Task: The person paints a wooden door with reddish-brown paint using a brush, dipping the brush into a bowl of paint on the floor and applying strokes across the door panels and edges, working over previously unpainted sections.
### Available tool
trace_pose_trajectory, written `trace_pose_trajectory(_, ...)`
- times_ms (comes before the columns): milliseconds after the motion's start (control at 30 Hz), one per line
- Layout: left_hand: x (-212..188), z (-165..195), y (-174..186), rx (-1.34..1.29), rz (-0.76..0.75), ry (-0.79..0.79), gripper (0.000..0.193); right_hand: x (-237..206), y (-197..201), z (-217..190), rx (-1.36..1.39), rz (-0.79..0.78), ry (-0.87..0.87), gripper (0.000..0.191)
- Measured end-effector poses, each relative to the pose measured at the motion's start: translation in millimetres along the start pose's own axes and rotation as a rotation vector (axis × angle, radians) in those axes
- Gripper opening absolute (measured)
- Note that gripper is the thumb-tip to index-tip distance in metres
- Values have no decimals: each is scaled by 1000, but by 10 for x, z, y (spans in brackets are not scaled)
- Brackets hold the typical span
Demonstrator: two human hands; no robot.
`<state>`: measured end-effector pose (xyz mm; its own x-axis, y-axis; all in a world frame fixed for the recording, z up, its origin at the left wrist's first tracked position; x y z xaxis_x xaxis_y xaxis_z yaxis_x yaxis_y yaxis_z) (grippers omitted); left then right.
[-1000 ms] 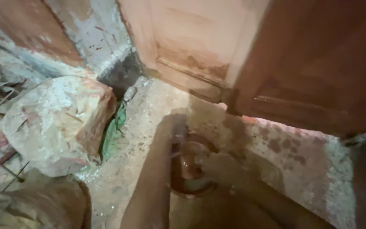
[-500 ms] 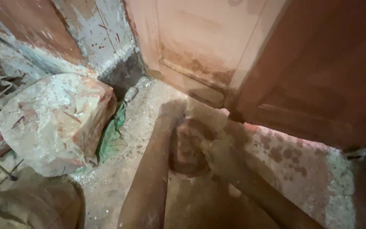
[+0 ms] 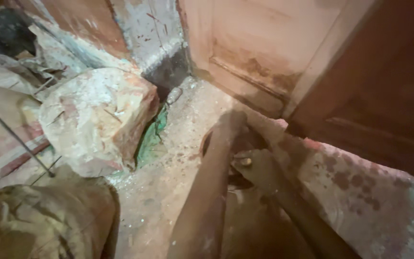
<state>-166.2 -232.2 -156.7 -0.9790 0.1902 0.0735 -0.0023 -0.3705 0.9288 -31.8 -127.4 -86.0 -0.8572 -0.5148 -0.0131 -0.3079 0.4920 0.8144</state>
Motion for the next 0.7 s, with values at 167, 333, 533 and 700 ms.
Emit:
trace_pose_trajectory(167, -140, 103, 158, 7, 92, -39, 24, 10, -63, 39, 150, -12, -17, 29)
trace_pose_trajectory(333, -196, 190, 320, 49, 159, -48, 22, 37, -152, 142, 324, -116, -61, 25)
trace_pose_trajectory(533, -302, 329, 379, 38, 98, -29, 22, 19, -159, 273, 207, -52, -30, 22)
trace_pose_trajectory(700, -339, 513, 340, 32, 13, -22, 23, 15, -172, 476, 80, -81, -66, 23)
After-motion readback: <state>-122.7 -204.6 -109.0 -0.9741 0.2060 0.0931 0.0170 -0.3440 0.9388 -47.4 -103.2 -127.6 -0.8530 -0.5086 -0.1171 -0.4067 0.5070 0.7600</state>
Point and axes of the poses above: each hand's wrist, its own x-axis towards the middle knuckle, its own y-axis out of the back of the hand, z = x × y, the point moved 9 cm from there along x, towards the middle knuckle, and after that the axes turned 11 degrees about -y, right-handed, at the moved point
